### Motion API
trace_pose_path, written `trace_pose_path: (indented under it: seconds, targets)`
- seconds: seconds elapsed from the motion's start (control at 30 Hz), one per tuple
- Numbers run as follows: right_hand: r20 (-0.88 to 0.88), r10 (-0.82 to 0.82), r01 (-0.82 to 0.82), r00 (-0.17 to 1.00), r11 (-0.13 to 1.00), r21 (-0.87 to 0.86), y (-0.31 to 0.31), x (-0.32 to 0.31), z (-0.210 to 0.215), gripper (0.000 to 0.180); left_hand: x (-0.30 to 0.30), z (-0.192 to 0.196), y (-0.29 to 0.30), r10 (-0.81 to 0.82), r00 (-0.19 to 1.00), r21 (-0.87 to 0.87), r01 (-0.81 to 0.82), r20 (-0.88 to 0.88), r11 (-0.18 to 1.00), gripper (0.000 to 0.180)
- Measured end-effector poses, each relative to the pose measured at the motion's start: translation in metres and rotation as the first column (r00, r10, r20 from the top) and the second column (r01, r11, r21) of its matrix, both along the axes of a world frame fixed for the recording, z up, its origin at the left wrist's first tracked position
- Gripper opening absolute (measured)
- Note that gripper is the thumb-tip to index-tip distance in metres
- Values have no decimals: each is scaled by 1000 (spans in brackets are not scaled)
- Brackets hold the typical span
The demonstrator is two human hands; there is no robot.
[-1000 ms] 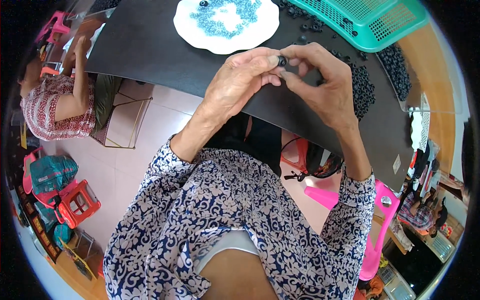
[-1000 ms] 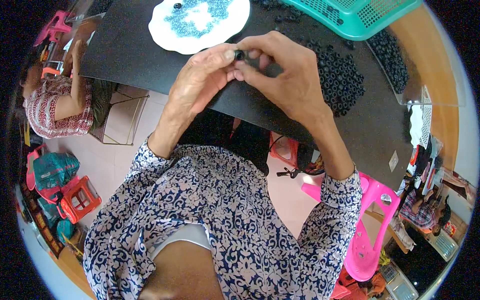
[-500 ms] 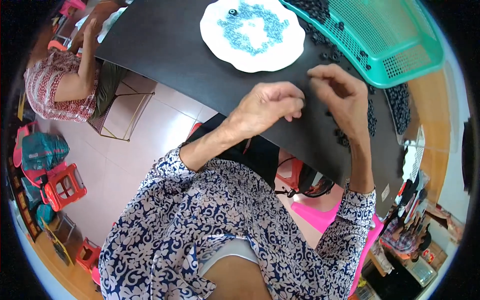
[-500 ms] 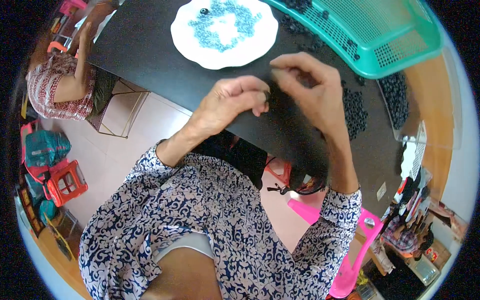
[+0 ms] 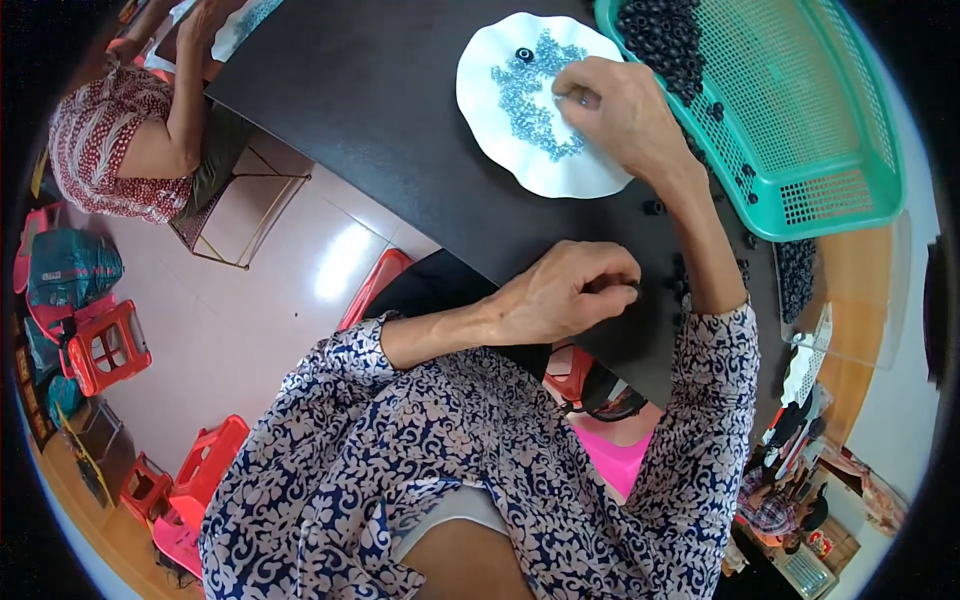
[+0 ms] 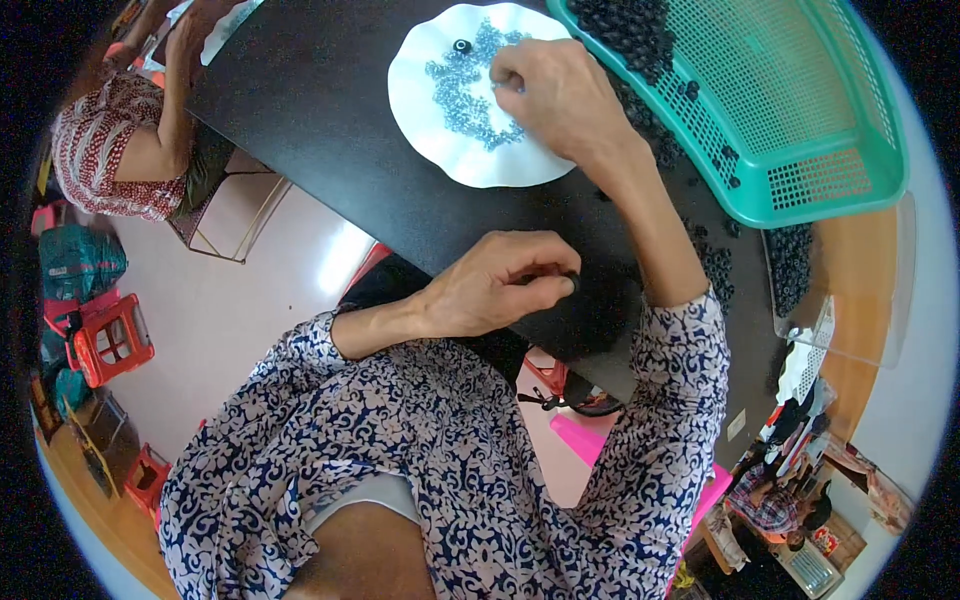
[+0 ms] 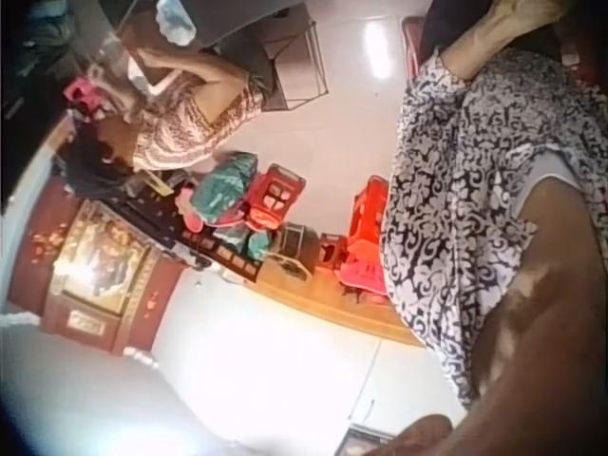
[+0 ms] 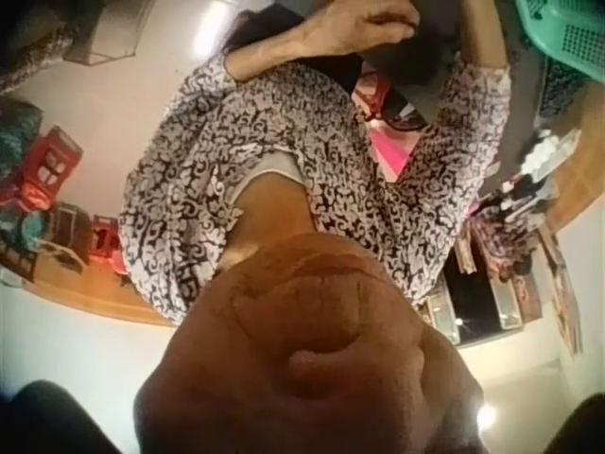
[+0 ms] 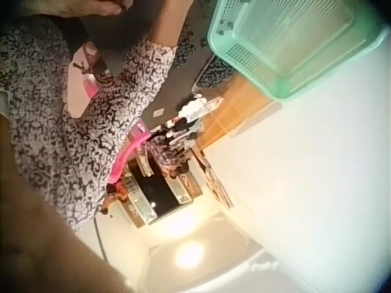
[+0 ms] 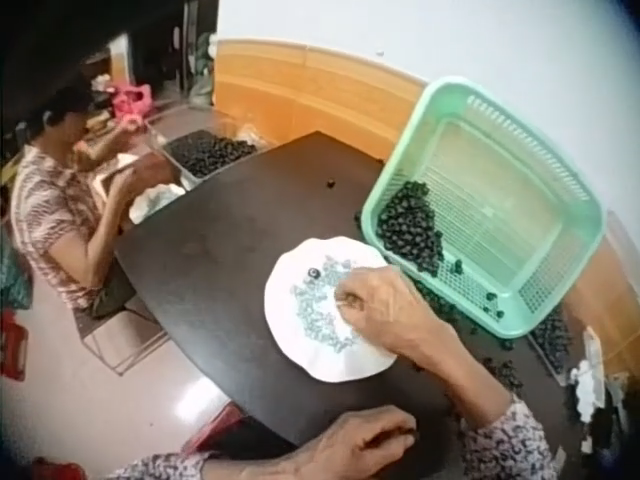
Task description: Assembling small blue plastic components into black rubber rings on a table.
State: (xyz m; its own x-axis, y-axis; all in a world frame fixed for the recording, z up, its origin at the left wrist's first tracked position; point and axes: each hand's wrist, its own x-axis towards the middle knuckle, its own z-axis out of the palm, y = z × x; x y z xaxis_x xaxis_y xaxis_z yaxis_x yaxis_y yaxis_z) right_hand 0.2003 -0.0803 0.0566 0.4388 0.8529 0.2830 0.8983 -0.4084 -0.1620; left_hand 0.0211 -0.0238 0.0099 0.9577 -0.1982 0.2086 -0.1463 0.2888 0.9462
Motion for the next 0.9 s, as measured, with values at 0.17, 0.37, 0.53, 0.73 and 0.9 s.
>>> trace_pose_path:
  seconds: [0.17,0.37,0.53,0.73,0.9]
  targets:
    - [-267,-109,123,957,992,38,-3,-6,21,14,1,1,6,12,998,37,-14,60,999,15]
    - [-385,-157,215,910,970,112,-14,-7,17,16,-4,0,12,-20,999,37,19,41,999,16]
    - [-100,-100,113,990,983,142,-5,-10,12,19,-7,2,9,-20,999,38,19,46,999,15]
    - [154,71,-79,986,996,47,-1,11,-4,20,-7,2,3,30,998,14,-31,63,999,13]
    - [-199,-184,208,962,973,102,-15,3,9,18,-8,3,5,26,998,33,-28,64,999,14]
